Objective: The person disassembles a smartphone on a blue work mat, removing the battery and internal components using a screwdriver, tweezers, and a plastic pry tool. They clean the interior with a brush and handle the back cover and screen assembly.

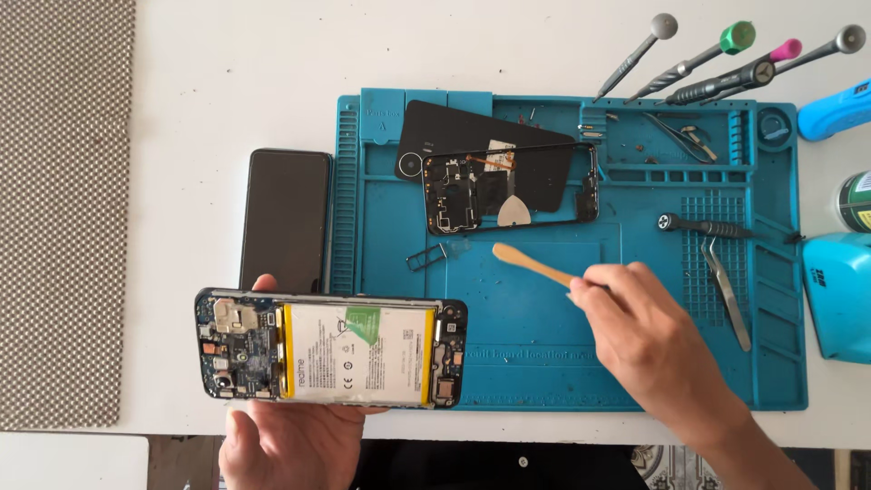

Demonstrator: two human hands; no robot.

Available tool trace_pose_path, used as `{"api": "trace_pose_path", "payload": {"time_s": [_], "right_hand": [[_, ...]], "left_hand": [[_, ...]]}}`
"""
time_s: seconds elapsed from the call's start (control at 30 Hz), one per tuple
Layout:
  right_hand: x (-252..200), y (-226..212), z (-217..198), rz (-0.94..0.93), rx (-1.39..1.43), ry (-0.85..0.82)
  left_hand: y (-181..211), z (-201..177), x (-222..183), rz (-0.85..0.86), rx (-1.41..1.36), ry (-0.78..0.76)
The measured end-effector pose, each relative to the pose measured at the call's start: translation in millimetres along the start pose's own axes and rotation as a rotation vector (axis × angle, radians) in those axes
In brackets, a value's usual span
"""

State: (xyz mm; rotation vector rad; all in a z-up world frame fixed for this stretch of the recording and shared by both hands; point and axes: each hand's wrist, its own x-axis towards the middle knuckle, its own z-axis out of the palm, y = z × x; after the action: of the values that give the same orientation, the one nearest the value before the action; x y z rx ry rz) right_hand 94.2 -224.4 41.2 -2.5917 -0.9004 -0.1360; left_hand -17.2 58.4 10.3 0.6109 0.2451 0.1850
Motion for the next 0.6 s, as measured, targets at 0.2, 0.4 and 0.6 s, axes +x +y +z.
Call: {"api": "trace_pose_path", "payload": {"time_s": [0.2, 0.4, 0.6], "right_hand": [[-19, 14, -7, -0.088, 0.122, -0.084], [-37, 22, -15, 0.007, 0.085, -0.152], [-75, 43, -22, 0.059, 0.089, -0.236]], "left_hand": [[4, 5, 2, 0.018, 0.043, 0.044], [1, 8, 2, -0.019, 0.038, 0.106], [5, 8, 6, 0.018, 0.041, 0.053]]}}
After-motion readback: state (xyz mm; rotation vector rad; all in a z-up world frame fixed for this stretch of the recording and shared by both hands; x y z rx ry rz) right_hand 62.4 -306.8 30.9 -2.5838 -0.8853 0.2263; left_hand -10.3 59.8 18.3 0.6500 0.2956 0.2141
